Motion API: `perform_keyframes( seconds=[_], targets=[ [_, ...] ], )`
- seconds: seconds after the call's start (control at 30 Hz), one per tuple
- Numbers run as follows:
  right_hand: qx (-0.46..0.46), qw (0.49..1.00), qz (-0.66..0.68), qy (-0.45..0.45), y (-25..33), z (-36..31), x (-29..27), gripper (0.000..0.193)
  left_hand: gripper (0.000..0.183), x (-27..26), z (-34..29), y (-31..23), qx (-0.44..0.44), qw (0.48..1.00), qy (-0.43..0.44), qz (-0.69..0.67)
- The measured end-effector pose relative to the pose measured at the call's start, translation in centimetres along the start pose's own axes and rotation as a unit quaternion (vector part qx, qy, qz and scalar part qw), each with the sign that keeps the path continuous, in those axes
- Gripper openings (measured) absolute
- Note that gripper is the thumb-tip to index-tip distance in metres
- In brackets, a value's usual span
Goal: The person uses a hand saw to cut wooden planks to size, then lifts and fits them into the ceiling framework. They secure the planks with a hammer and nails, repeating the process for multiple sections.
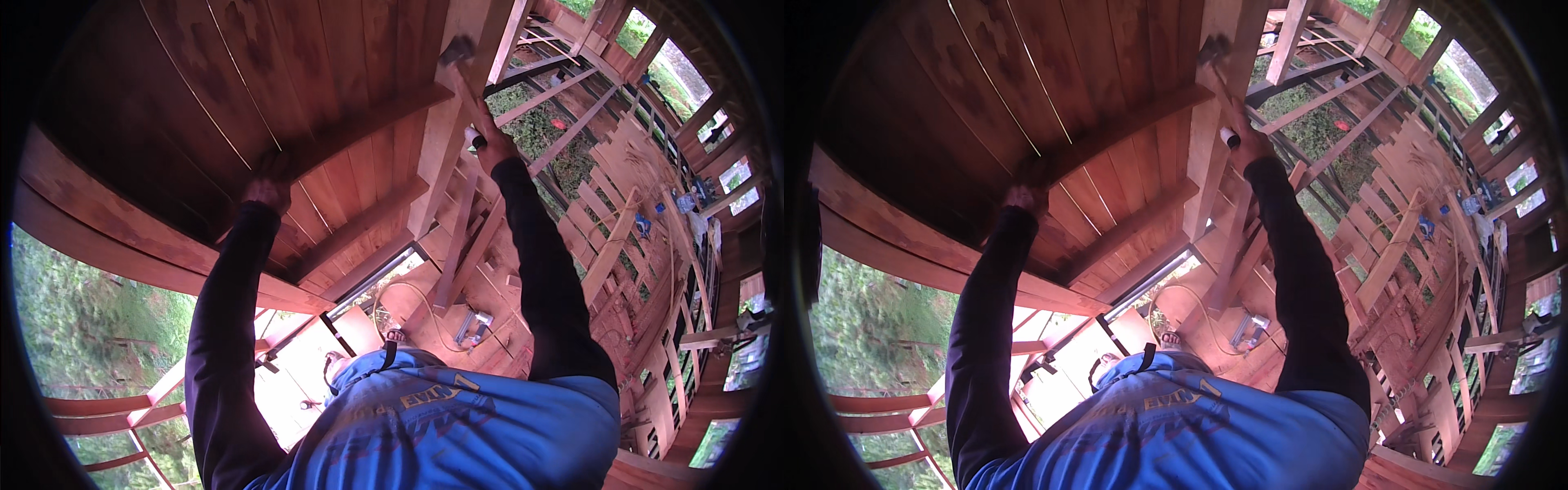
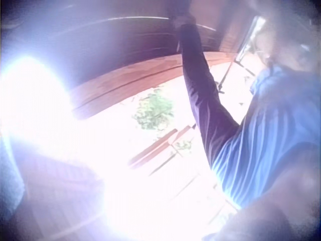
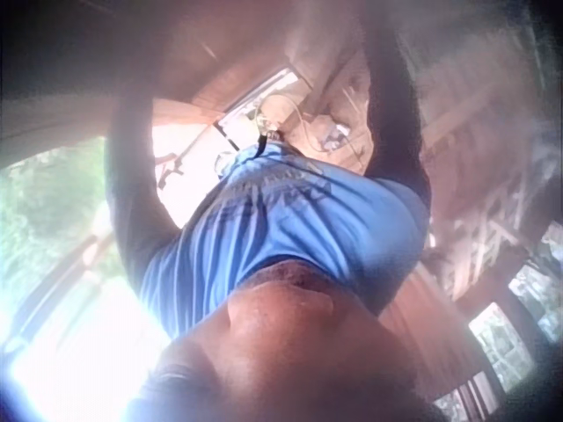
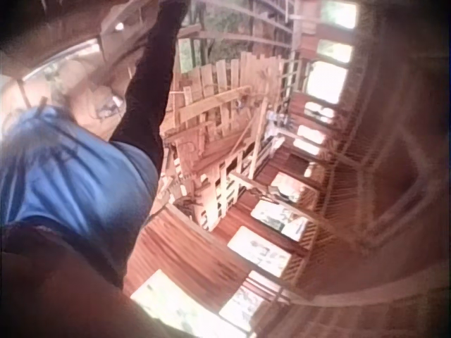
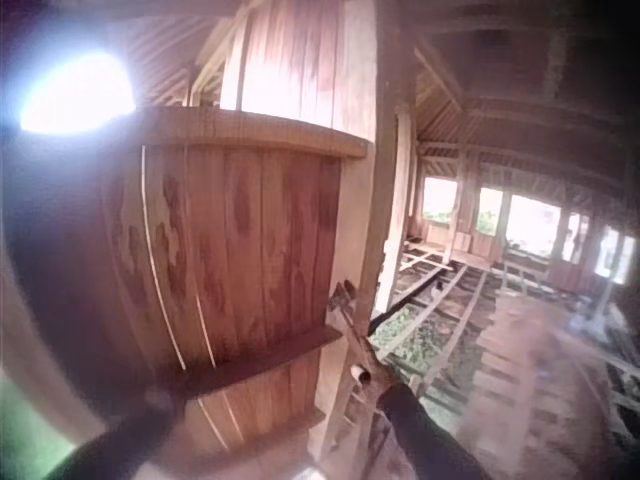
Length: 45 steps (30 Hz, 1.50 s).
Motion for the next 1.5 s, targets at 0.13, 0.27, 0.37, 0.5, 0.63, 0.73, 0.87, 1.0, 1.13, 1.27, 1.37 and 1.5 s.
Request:
perform_keyframes(
  seconds=[0.13,0.27,0.37,0.5,0.63,0.73,0.87,1.0,1.13,1.27,1.37,1.5],
  targets=[
    [-0.028,0.997,-0.030,0.071,-4.1,0.2,1.2,0.071,0.040,0.4,0.5,-0.6,0.021,1.000,0.017,0.017],
    [0.031,0.999,-0.024,0.033,-0.1,1.0,-0.6,0.073,0.040,0.1,-0.3,0.2,0.002,0.999,0.038,0.024],
    [-0.021,0.999,-0.013,0.035,-2.8,1.4,0.8,0.072,0.040,0.4,0.3,0.0,-0.003,0.999,0.032,0.007],
    [-0.016,0.997,0.001,0.079,-4.3,1.8,2.5,0.071,0.040,-0.5,0.6,-1.0,-0.041,0.996,0.073,0.012],
    [0.007,0.999,0.037,0.027,-1.8,1.9,1.1,0.070,0.038,-1.2,0.7,-0.6,-0.021,0.998,0.049,-0.017],
    [-0.002,0.998,0.022,0.067,-3.4,1.3,3.2,0.071,0.039,-0.5,0.6,-0.7,-0.014,0.998,0.060,0.004],
    [0.046,0.991,0.107,0.071,-1.7,0.0,3.7,0.070,0.039,-0.3,-0.1,-0.1,-0.022,0.997,0.064,0.027],
    [-0.097,0.981,0.117,-0.121,-0.3,-1.7,1.3,0.068,0.041,-0.3,0.8,-0.7,-0.032,0.998,0.062,0.004],
    [0.165,0.872,0.452,-0.085,4.0,-8.5,6.4,0.068,0.047,-2.0,0.6,0.0,-0.036,0.999,0.033,-0.013],
    [0.264,0.774,0.564,-0.112,8.8,-16.5,11.0,0.065,0.051,-2.0,-0.3,0.4,-0.033,0.998,0.012,-0.047],
    [0.339,0.724,0.597,-0.058,9.1,-23.4,16.8,0.059,0.050,-2.8,-1.8,1.7,-0.079,0.995,0.042,-0.035],
    [0.390,0.565,0.724,-0.057,13.0,-26.1,17.4,0.028,0.058,-4.6,-5.5,5.0,-0.089,0.995,0.017,-0.041]
  ],
)
Point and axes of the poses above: each hand's wrist, its own z-axis towards the middle knuckle, its own x-axis out of the palm, y = z × x, the point moved 9 cm from there along z, towards the middle knuckle, and after that the axes turned 14 degrees about -x, right-handed, at the moved point
